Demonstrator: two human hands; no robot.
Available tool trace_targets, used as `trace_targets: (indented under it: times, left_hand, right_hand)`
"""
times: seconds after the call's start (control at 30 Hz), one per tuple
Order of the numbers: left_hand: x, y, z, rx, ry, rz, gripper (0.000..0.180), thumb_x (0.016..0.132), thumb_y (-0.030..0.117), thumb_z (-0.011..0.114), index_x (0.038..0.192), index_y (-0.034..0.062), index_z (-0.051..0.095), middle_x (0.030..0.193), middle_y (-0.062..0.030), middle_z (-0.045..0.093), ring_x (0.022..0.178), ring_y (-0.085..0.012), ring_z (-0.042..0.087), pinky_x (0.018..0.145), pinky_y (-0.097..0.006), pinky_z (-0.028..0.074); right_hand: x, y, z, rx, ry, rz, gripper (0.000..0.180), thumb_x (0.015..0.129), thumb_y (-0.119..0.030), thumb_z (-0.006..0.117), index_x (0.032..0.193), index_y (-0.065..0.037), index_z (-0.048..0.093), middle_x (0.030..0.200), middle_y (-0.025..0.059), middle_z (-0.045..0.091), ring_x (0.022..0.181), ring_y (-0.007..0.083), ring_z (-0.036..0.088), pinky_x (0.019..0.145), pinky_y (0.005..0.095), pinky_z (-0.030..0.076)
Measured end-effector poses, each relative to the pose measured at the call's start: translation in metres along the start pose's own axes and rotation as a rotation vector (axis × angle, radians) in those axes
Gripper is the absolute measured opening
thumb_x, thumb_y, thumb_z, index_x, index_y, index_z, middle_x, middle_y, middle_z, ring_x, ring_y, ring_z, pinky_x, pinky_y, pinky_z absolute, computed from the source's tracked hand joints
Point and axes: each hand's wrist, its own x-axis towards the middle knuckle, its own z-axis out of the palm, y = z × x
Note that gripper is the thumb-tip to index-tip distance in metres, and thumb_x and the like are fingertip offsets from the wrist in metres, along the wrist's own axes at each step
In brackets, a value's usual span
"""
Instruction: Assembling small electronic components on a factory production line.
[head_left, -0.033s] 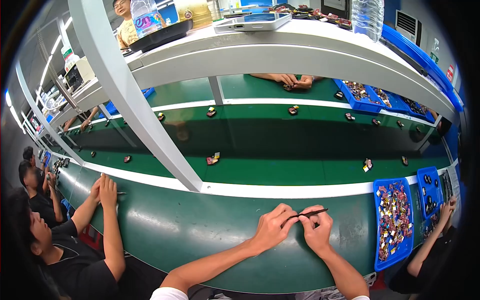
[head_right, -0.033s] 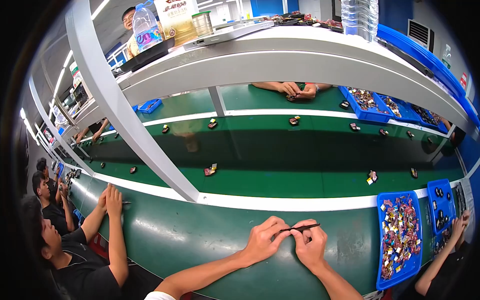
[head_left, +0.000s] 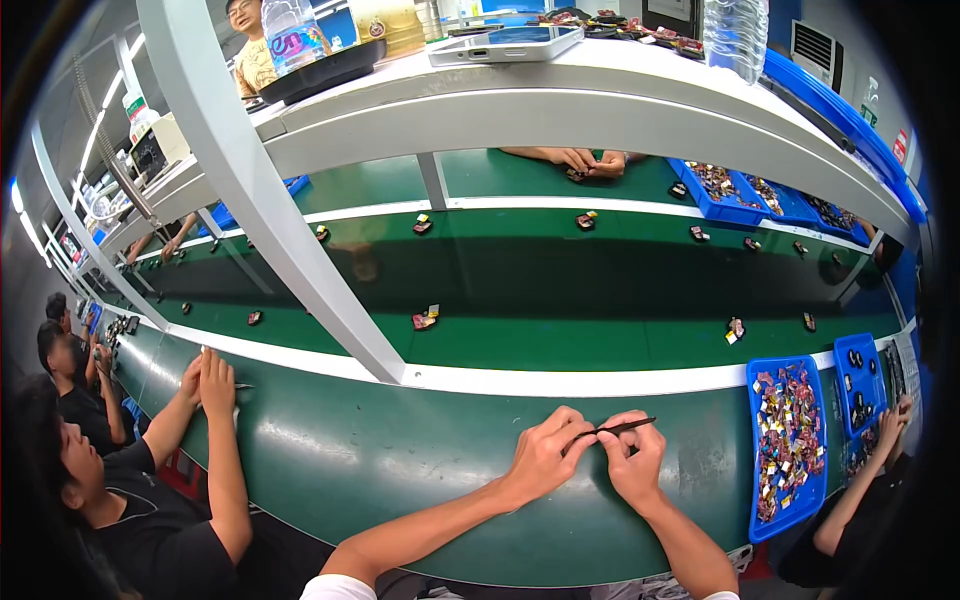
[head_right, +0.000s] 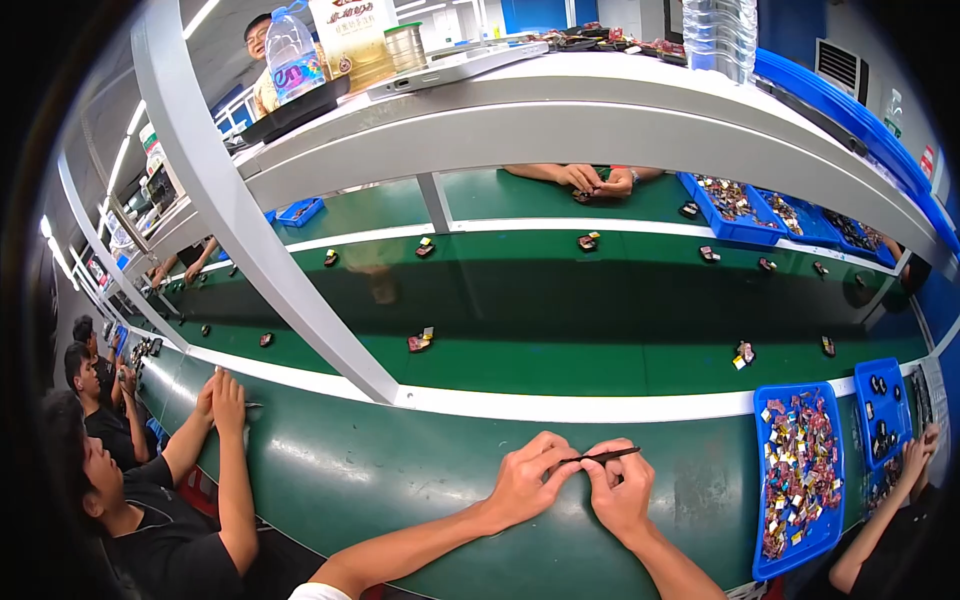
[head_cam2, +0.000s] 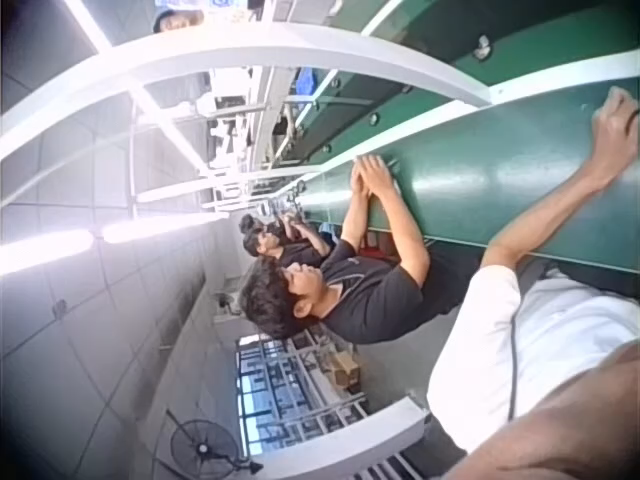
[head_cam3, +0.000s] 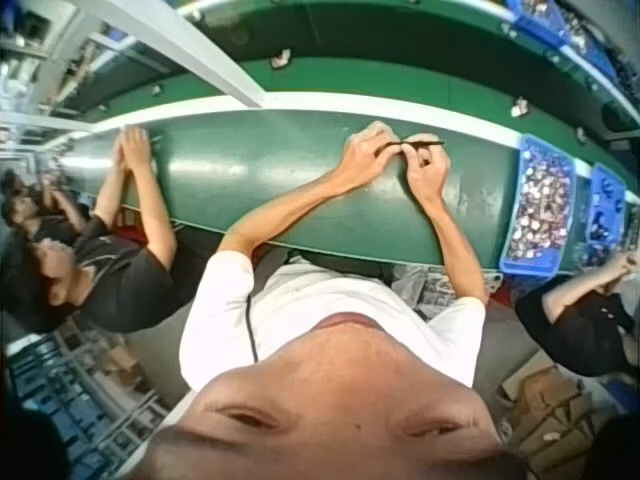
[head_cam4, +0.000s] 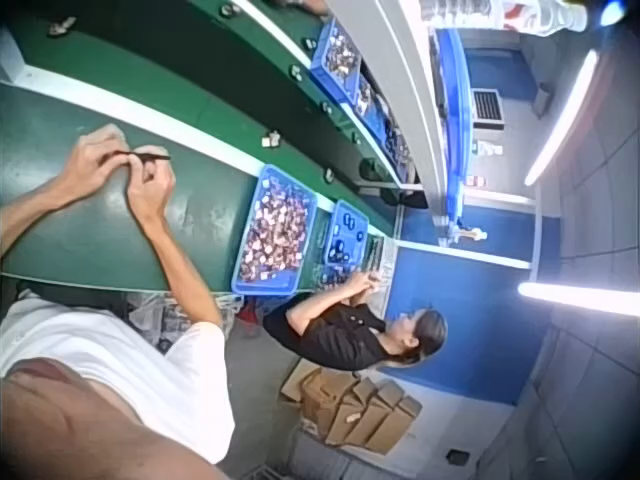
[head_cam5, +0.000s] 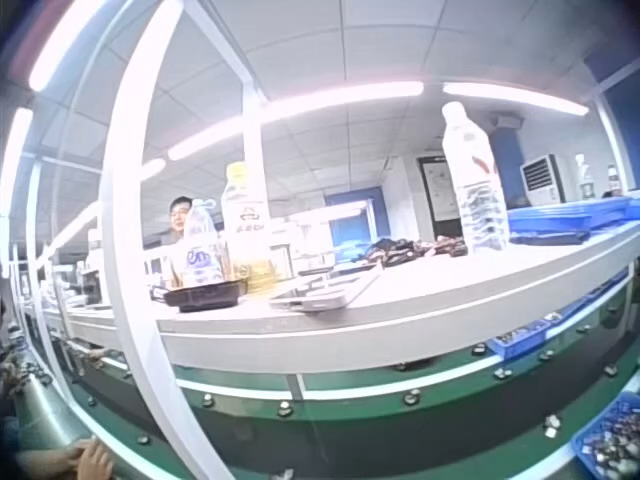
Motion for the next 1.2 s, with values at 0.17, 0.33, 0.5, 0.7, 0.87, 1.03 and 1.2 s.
trace_targets:
  times: [0.17,0.33,0.5,0.7,0.87,1.03,1.2]
  left_hand:
    - [0.0,0.001,0.003,-0.027,0.003,-0.03,0.01,0.087,0.005,0.074,0.096,0.0023,0.073,0.088,-0.0068,0.063,0.062,-0.0196,0.061,0.053,-0.032,0.048]
    - [0.0,0.0,0.004,-0.031,0.001,-0.031,0.009,0.087,0.005,0.073,0.096,0.0018,0.073,0.086,-0.0073,0.063,0.061,-0.0198,0.06,0.053,-0.032,0.048]
    - [0.0,-0.001,0.009,-0.036,-0.006,-0.041,0.009,0.087,0.004,0.073,0.095,0.0012,0.073,0.086,-0.0079,0.063,0.06,-0.0203,0.06,0.054,-0.032,0.048]
    - [0.003,0.004,0.011,-0.041,-0.028,-0.089,0.011,0.086,0.003,0.074,0.097,0.0011,0.073,0.087,-0.0078,0.064,0.06,-0.0164,0.059,0.053,-0.03,0.048]
    - [0.004,0.004,0.011,-0.07,-0.022,-0.096,0.013,0.087,0.003,0.074,0.1,0.0014,0.073,0.088,-0.007,0.065,0.06,-0.0132,0.058,0.053,-0.028,0.047]
    - [0.006,0.002,0.012,-0.105,0.007,-0.11,0.012,0.09,0.004,0.072,0.102,0.0012,0.073,0.089,-0.0064,0.066,0.06,-0.0108,0.057,0.052,-0.026,0.045]
    - [0.004,-0.004,0.013,-0.145,0.016,-0.228,0.011,0.097,0.005,0.065,0.102,-0.001,0.072,0.09,-0.0066,0.066,0.06,-0.0092,0.059,0.052,-0.024,0.045]
  right_hand:
    - [0.001,0.0,-0.003,-0.004,-0.011,0.002,0.013,0.084,0.005,0.073,0.092,0.0,0.064,0.077,0.0015,0.063,0.049,0.0037,0.04,0.047,0.0231,0.032]
    - [0.001,0.0,-0.004,-0.004,-0.006,-0.003,0.013,0.084,0.005,0.073,0.092,0.0,0.064,0.076,0.0009,0.062,0.049,0.0037,0.039,0.046,0.0232,0.031]
    - [0.001,0.006,-0.006,-0.009,-0.002,-0.001,0.012,0.083,0.006,0.073,0.091,0.0,0.065,0.071,0.0,0.059,0.049,0.0038,0.038,0.046,0.0234,0.03]
    - [0.002,0.006,-0.01,-0.005,0.007,0.013,0.012,0.082,0.006,0.073,0.09,0.0,0.066,0.069,-0.0006,0.056,0.049,0.0041,0.037,0.046,0.0235,0.029]
    - [0.002,0.006,-0.009,-0.009,0.054,0.009,0.012,0.082,0.004,0.074,0.09,0.0,0.067,0.069,-0.0006,0.057,0.05,0.0042,0.037,0.046,0.0236,0.029]
    - [0.003,0.007,-0.012,-0.015,0.055,0.014,0.013,0.083,0.004,0.074,0.091,0.0,0.066,0.067,-0.0018,0.055,0.049,0.003,0.039,0.047,0.0224,0.03]
    - [0.004,0.003,-0.014,-0.024,0.033,0.018,0.013,0.083,0.003,0.075,0.091,0.0,0.066,0.059,-0.0039,0.049,0.047,0.0019,0.038,0.047,0.0218,0.028]
